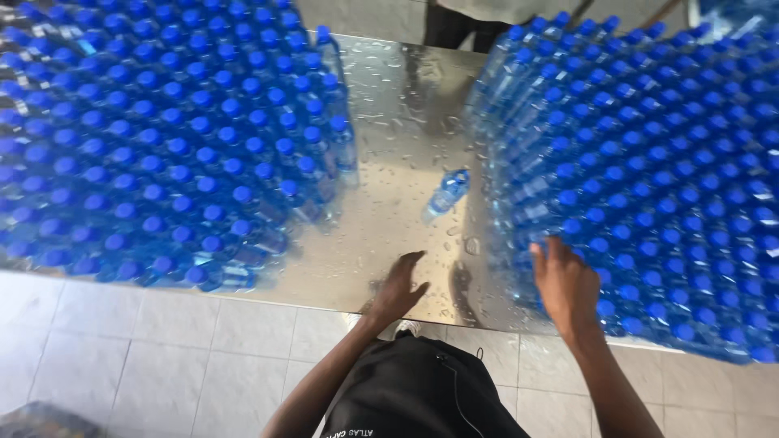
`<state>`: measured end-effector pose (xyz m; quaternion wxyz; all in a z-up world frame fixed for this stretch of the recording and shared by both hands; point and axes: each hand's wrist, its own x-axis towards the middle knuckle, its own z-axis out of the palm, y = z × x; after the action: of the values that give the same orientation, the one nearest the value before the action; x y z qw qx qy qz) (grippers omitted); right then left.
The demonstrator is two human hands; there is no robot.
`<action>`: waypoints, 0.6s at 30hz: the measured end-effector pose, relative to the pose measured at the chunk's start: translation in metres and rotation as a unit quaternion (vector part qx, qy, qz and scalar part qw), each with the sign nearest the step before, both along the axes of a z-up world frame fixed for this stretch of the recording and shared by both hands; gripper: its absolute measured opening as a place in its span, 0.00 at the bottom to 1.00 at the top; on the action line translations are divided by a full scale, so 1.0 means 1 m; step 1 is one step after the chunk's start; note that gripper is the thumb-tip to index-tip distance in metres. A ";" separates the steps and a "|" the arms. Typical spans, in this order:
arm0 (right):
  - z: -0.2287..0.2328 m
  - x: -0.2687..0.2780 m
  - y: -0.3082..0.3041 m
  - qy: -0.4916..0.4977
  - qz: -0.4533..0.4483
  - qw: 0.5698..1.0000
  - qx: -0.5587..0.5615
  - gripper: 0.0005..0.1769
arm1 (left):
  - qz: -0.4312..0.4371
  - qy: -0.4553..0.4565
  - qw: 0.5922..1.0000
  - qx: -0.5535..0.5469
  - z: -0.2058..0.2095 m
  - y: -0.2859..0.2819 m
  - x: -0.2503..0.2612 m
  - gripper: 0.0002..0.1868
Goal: The person stands at a metal table filled with blue-capped water bottles and repeatedly picks up bottles to screw on caps by hand. The person handles the bottles one at a time, placing them back on the table after securing the lids.
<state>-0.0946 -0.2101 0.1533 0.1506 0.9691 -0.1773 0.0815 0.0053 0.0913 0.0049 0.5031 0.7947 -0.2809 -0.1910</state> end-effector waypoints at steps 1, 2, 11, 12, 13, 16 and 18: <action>-0.003 0.028 0.025 -0.001 0.010 1.000 0.004 0.20 | 0.010 -0.001 1.000 0.004 -0.015 0.022 -0.003 0.42; -0.006 0.053 0.052 0.042 0.049 0.976 0.210 0.20 | 0.073 0.022 0.997 0.025 -0.031 0.044 -0.007 0.41; -0.160 0.310 0.249 -0.061 0.307 0.730 0.608 0.43 | 0.273 0.128 0.953 0.023 -0.055 0.147 -0.030 0.39; -0.175 0.331 0.263 -0.099 0.303 0.721 0.615 0.45 | 0.286 0.130 0.949 0.004 -0.048 0.150 -0.029 0.38; -0.170 0.327 0.268 -0.097 0.308 0.718 0.617 0.45 | 0.291 0.128 0.948 0.004 -0.049 0.156 -0.028 0.38; -0.161 0.299 0.266 -0.070 0.235 0.708 0.663 0.44 | 0.307 0.139 0.941 -0.033 -0.055 0.162 -0.028 0.38; -0.158 0.272 0.255 -0.045 0.185 0.735 0.651 0.45 | 0.302 0.142 0.942 -0.011 -0.063 0.163 -0.021 0.38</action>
<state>0.1776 0.0454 -0.0044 -0.5430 0.8395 -0.0111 0.0161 -0.0162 0.2547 -0.0584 0.5805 0.8012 0.0452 -0.1380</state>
